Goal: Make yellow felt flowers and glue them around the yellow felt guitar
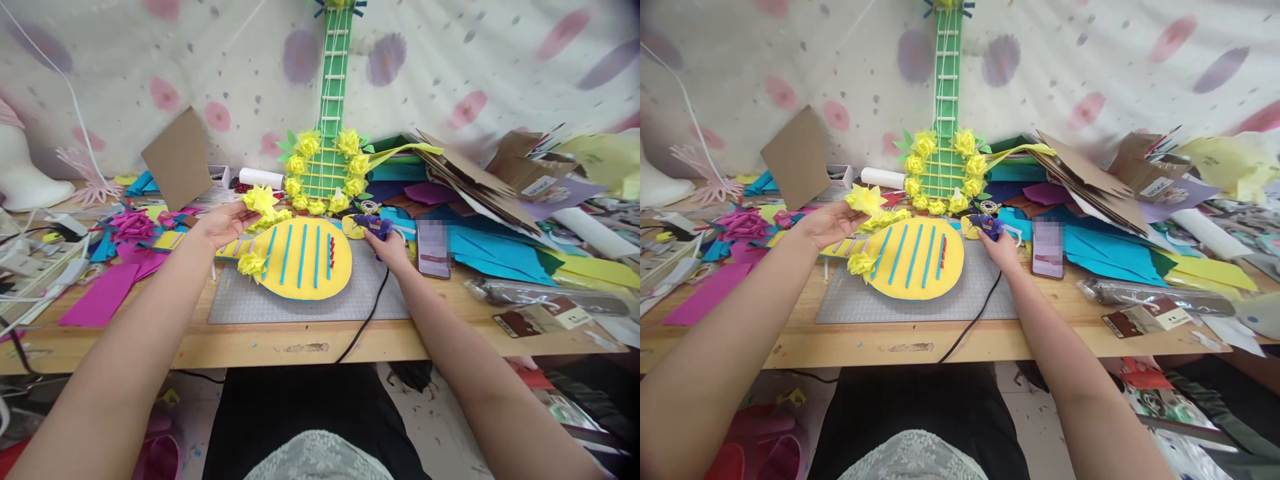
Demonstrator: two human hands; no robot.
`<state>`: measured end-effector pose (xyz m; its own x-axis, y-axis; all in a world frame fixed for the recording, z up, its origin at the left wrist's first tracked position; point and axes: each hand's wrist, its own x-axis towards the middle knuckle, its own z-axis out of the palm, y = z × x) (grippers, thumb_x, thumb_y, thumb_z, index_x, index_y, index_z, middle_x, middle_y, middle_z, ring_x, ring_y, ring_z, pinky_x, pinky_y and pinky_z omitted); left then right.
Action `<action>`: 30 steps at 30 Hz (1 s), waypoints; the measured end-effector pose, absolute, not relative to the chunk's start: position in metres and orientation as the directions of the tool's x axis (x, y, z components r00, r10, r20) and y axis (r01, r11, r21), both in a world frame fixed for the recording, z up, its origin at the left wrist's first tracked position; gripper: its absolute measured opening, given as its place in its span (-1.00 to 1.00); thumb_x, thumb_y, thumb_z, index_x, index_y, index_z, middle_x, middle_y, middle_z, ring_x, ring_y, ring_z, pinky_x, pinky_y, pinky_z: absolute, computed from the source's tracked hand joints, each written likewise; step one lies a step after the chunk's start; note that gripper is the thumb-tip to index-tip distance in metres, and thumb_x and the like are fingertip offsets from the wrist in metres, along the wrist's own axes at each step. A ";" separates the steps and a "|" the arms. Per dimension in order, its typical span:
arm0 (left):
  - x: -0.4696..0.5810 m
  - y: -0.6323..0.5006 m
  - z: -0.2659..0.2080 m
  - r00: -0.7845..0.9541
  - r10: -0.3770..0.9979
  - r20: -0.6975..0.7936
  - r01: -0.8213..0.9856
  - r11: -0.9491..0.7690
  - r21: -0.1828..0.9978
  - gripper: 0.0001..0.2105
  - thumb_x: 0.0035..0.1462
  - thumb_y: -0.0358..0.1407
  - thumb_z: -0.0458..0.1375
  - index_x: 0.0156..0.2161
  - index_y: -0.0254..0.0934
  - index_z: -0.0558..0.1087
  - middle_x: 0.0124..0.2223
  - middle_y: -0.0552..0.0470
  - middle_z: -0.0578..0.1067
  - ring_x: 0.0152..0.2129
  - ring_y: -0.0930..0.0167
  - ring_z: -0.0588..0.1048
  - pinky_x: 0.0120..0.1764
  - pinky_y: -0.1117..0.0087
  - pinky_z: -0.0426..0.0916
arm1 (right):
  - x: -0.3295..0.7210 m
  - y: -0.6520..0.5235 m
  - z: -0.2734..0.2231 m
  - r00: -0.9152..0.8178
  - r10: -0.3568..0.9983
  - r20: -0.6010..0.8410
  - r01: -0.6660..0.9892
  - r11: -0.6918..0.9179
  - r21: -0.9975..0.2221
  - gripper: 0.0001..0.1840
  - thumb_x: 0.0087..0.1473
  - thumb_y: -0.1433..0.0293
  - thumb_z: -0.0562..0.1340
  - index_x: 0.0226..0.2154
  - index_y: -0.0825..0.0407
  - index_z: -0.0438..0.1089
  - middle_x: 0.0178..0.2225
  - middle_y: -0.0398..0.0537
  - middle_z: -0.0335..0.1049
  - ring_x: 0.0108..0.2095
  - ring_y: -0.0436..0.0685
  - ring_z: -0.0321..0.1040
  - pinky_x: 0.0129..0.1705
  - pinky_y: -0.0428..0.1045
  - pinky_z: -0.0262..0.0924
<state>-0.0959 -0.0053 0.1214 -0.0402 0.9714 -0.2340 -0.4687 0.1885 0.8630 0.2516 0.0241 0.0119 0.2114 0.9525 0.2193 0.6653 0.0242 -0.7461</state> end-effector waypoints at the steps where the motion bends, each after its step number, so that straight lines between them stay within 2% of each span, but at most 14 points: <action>1: -0.093 -0.005 0.122 -0.033 0.970 -0.241 -0.472 0.197 0.859 -0.71 0.04 -0.56 0.05 -0.13 -0.34 0.45 -0.21 -0.06 0.53 -0.23 0.43 0.50 -0.13 0.44 0.42 | 0.248 0.023 0.010 0.221 0.953 0.209 0.682 0.002 -0.732 -0.48 -0.10 0.03 0.16 -0.28 0.14 0.40 -0.37 0.13 0.45 -0.32 0.24 0.39 -0.29 0.08 0.24; 5: -0.086 -0.005 0.124 -0.024 0.967 -0.252 -0.450 0.214 0.867 -0.71 0.04 -0.57 0.04 -0.12 -0.36 0.44 -0.22 -0.07 0.53 -0.26 0.44 0.51 -0.15 0.46 0.42 | 0.232 0.022 0.008 0.271 0.937 0.223 0.735 -0.052 -0.676 -0.50 -0.05 0.12 0.14 -0.17 0.16 0.36 -0.21 0.21 0.42 -0.16 0.31 0.35 -0.14 0.14 0.18; 10: -0.094 -0.007 0.126 -0.064 0.962 -0.264 -0.409 0.216 0.887 -0.71 0.06 -0.58 0.00 -0.15 -0.33 0.45 -0.29 0.00 0.54 -0.29 0.47 0.51 -0.13 0.44 0.41 | 0.236 0.013 0.012 0.242 0.949 0.201 0.758 -0.056 -0.650 -0.42 -0.13 0.07 0.19 -0.14 0.13 0.27 -0.16 0.19 0.38 -0.14 0.29 0.31 -0.14 0.11 0.16; 12: -0.099 -0.008 0.128 -0.090 0.959 -0.269 -0.374 0.218 0.901 -0.76 0.07 -0.58 0.00 -0.23 -0.37 0.46 -0.32 0.01 0.54 -0.28 0.48 0.49 -0.10 0.44 0.39 | 0.243 0.004 0.019 0.215 0.945 0.246 0.792 -0.022 -0.610 -0.43 -0.19 0.07 0.24 -0.18 0.11 0.26 -0.17 0.18 0.35 -0.15 0.27 0.28 -0.15 0.11 0.16; 14: -0.104 -0.009 0.129 -0.093 0.960 -0.263 -0.342 0.218 0.914 -0.81 0.08 -0.57 0.01 -0.29 -0.39 0.46 -0.31 0.01 0.54 -0.26 0.50 0.46 -0.06 0.45 0.35 | 0.250 -0.009 0.029 0.210 0.927 0.312 0.844 -0.010 -0.537 -0.53 -0.23 0.12 0.27 -0.31 0.08 0.26 -0.23 0.16 0.34 -0.16 0.28 0.26 -0.17 0.12 0.14; 15: -0.106 -0.009 0.130 -0.090 0.962 -0.259 -0.331 0.216 0.919 -0.82 0.08 -0.56 0.02 -0.30 -0.39 0.46 -0.30 0.02 0.54 -0.24 0.50 0.45 -0.04 0.45 0.33 | 0.251 -0.015 0.034 0.192 0.929 0.317 0.859 -0.003 -0.512 -0.61 -0.20 0.14 0.26 -0.36 0.06 0.26 -0.28 0.13 0.35 -0.18 0.27 0.26 -0.19 0.11 0.14; 16: -0.108 -0.009 0.131 -0.087 0.963 -0.254 -0.323 0.214 0.922 -0.83 0.10 -0.55 0.02 -0.30 -0.39 0.46 -0.30 0.03 0.54 -0.22 0.50 0.44 -0.02 0.45 0.31 | 0.252 -0.021 0.039 0.182 0.947 0.264 0.860 -0.024 -0.509 -0.68 -0.16 0.15 0.24 -0.42 0.03 0.25 -0.36 0.08 0.35 -0.25 0.24 0.29 -0.24 0.10 0.15; 18: -0.110 -0.008 0.133 -0.086 0.965 -0.247 -0.319 0.208 0.925 -0.83 0.12 -0.53 0.02 -0.30 -0.39 0.46 -0.29 0.05 0.54 -0.19 0.49 0.42 -0.01 0.44 0.29 | 0.246 -0.030 0.046 0.087 0.995 0.054 0.828 -0.042 -0.559 -0.73 -0.09 0.15 0.20 -0.54 0.01 0.25 -0.51 -0.01 0.34 -0.41 0.17 0.31 -0.35 0.06 0.16; 20: -0.111 -0.007 0.134 -0.082 0.968 -0.235 -0.324 0.197 0.925 -0.83 0.13 -0.52 0.01 -0.30 -0.38 0.46 -0.30 0.05 0.54 -0.18 0.49 0.41 -0.01 0.43 0.28 | 0.235 -0.032 0.046 -0.056 0.990 -0.126 0.692 -0.053 -0.720 -0.76 -0.05 0.17 0.17 -0.52 0.01 0.27 -0.49 -0.04 0.38 -0.52 0.10 0.30 -0.47 0.01 0.17; 21: -0.111 -0.007 0.134 -0.078 0.971 -0.227 -0.328 0.190 0.925 -0.83 0.13 -0.52 0.01 -0.30 -0.38 0.46 -0.30 0.05 0.54 -0.18 0.49 0.41 -0.01 0.43 0.29 | 0.228 -0.030 0.044 -0.108 0.980 -0.169 0.599 -0.071 -0.798 -0.78 -0.04 0.20 0.16 -0.48 0.01 0.29 -0.44 -0.05 0.40 -0.52 0.08 0.31 -0.51 -0.01 0.17; 26: -0.117 -0.008 0.131 -0.070 0.975 -0.211 -0.330 0.177 0.927 -0.83 0.12 -0.52 0.02 -0.31 -0.36 0.46 -0.29 0.07 0.54 -0.16 0.49 0.40 -0.01 0.44 0.29 | 0.198 -0.011 0.025 -0.113 0.966 -0.234 0.356 -0.180 -0.917 -0.83 -0.04 0.27 0.17 -0.51 0.04 0.31 -0.55 -0.10 0.35 -0.59 0.02 0.28 -0.60 -0.07 0.18; 30: -0.125 -0.008 0.129 -0.094 0.973 -0.209 -0.319 0.169 0.932 -0.83 0.11 -0.52 0.02 -0.30 -0.37 0.46 -0.27 0.07 0.54 -0.17 0.49 0.41 -0.01 0.44 0.29 | 0.185 0.002 0.019 -0.049 0.962 -0.269 0.184 -0.256 -0.949 -0.87 -0.03 0.33 0.15 -0.51 0.04 0.29 -0.56 -0.12 0.35 -0.58 0.00 0.28 -0.55 -0.07 0.22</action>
